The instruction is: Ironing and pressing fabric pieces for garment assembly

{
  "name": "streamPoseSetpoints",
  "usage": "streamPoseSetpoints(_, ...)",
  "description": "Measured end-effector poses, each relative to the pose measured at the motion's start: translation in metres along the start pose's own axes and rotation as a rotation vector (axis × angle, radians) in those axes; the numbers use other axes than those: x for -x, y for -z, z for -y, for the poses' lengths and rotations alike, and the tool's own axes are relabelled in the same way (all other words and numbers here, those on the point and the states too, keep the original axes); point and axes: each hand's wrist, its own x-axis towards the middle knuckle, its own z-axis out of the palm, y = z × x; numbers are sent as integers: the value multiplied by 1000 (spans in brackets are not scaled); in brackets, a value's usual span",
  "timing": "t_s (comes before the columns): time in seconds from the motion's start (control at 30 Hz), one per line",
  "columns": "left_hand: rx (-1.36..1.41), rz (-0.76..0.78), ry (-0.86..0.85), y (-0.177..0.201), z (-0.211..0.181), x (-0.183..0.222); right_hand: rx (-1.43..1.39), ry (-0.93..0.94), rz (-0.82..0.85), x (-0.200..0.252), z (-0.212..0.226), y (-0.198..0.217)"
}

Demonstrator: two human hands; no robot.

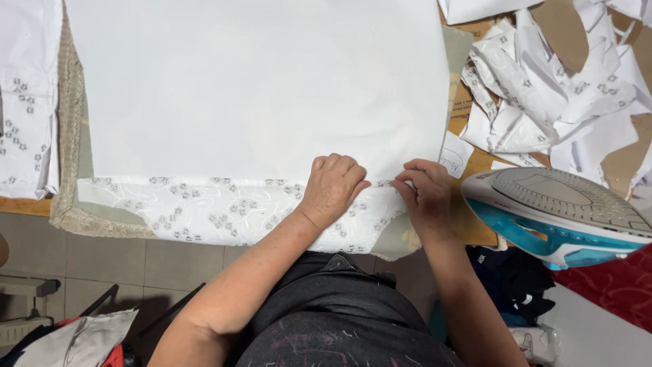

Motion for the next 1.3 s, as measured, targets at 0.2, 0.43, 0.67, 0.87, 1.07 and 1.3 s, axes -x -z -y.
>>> streamPoseSetpoints(0.2,-44,25,-16,-4,-3,-8,27,1,32,-3,-3,1)
streamPoseSetpoints(0.43,-87,-1,-41,1,-7,-10,-54,34,53,-7,-8,7)
streamPoseSetpoints(0.67,-104,-7,-60,0,-8,-10,-65,100,79,-7,-16,10)
streamPoseSetpoints(0.87,-129,-17,-61,3,-12,-8,53,151,102,-8,-14,10)
streamPoseSetpoints(1.07,-93,27,-90,-1,-16,-11,91,154,119,-7,-13,10)
streamPoseSetpoints(1.3,-84,-66,-88,-14,-13,-12,-146,117,182,-9,-7,31)
